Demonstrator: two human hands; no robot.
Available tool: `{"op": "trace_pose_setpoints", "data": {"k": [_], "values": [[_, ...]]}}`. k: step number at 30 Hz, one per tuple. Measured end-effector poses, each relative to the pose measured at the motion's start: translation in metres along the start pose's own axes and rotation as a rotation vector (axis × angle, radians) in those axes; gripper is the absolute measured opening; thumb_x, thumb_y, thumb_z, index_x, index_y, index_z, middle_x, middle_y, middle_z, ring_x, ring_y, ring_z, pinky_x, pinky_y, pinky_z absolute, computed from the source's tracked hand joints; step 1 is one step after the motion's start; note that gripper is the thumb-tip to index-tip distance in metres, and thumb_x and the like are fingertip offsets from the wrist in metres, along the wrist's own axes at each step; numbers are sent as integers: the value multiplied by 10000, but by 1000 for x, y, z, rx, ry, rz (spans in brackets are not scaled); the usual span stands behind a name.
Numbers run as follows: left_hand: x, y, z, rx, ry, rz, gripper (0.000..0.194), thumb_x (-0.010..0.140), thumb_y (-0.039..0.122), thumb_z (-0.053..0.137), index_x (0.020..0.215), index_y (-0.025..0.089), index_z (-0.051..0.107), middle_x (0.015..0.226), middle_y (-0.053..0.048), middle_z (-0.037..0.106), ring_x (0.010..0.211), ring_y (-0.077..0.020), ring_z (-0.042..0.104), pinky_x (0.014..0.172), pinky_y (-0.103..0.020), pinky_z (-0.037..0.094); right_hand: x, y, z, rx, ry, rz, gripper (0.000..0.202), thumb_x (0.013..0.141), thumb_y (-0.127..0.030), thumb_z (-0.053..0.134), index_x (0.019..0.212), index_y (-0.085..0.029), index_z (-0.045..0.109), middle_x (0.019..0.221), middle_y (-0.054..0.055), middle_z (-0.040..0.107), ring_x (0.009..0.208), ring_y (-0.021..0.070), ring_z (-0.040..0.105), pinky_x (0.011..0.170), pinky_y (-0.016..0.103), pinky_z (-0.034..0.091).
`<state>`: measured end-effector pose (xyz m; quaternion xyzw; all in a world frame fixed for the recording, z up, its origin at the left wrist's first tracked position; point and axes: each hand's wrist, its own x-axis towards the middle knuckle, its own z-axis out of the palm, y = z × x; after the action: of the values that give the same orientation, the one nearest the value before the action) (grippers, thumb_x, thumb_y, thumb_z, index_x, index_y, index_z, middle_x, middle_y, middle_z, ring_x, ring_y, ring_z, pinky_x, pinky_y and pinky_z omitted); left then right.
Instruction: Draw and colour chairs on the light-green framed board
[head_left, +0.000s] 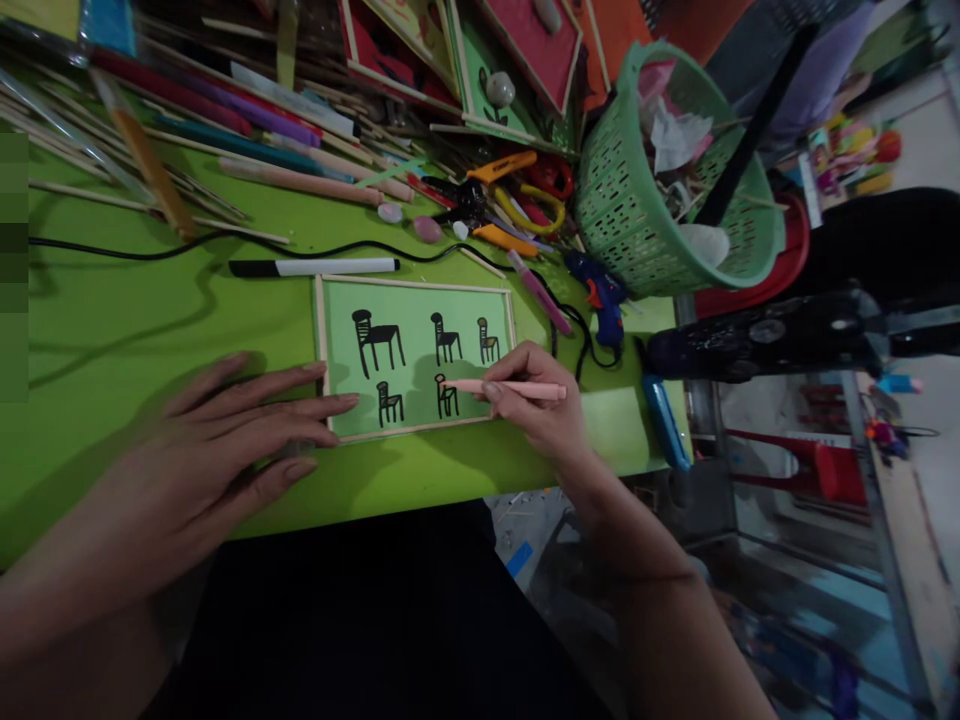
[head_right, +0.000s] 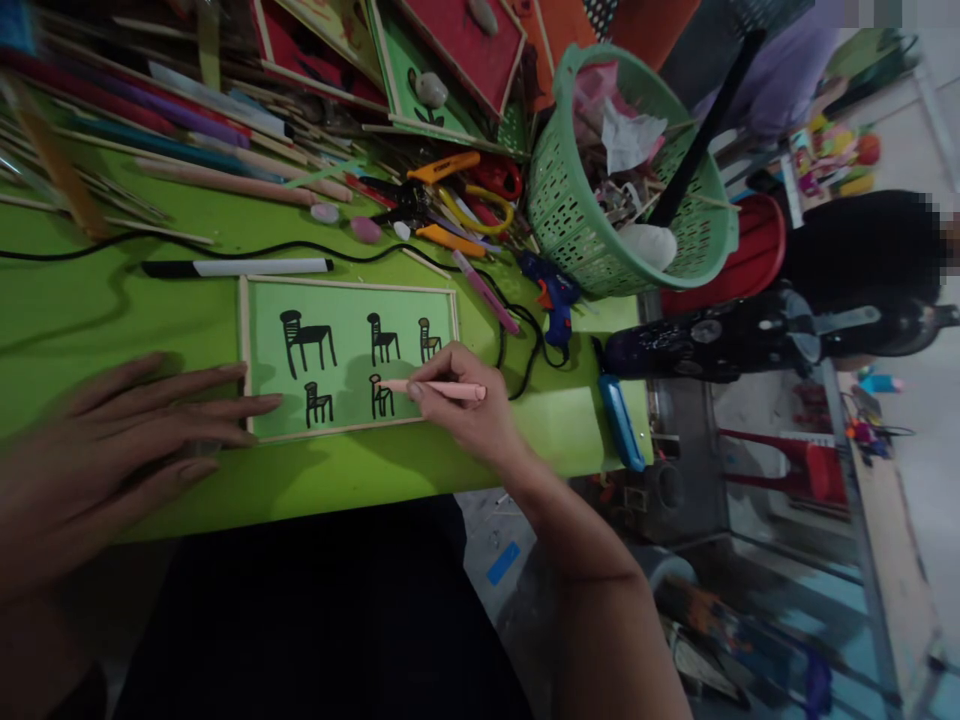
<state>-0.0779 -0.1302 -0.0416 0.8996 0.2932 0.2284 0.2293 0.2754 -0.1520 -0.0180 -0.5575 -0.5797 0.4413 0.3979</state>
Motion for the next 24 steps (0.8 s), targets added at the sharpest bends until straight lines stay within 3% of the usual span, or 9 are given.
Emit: {"op": "trace_pose_setpoints", "data": {"k": [3, 8, 13, 24], "values": [[0, 2, 0, -4, -10, 1, 256, 1125, 297, 486, 1248, 368, 698, 1527, 147, 705, 1635, -8, 370, 1382, -254, 121, 0, 0, 0, 8, -3, -4, 134, 942, -326, 815, 900, -238, 723, 786, -26, 702, 653, 126, 606, 609, 293, 461], [-2, 4, 1, -88, 8, -116, 252, 1127, 323, 501, 1217, 404, 721, 1498, 175, 719, 1581, -72, 487, 1371, -290, 170, -1, 1, -1, 2, -8, -8, 160, 934, -344, 830, 894, -233, 722, 784, -27, 703, 659, 126, 618, 612, 289, 460], [-6, -6, 0, 20, -74, 5, 311, 1067, 268, 531, 1307, 390, 688, 1574, 149, 669, 1622, -128, 448, 1384, -324, 138, -1, 1, -2, -2, -13, 20, 178, 940, -387, 830, 913, -244, 729, 796, -20, 708, 670, 135, 621, 623, 306, 480], [-3, -2, -2, 7, -41, -5, 293, 1062, 265, 530, 1268, 366, 712, 1530, 116, 712, 1578, -161, 518, 1375, -329, 174, -1, -3, 0, -7, -33, -10, 193, 917, -364, 838, 867, -229, 710, 758, -18, 703, 642, 133, 591, 587, 287, 440]]}}
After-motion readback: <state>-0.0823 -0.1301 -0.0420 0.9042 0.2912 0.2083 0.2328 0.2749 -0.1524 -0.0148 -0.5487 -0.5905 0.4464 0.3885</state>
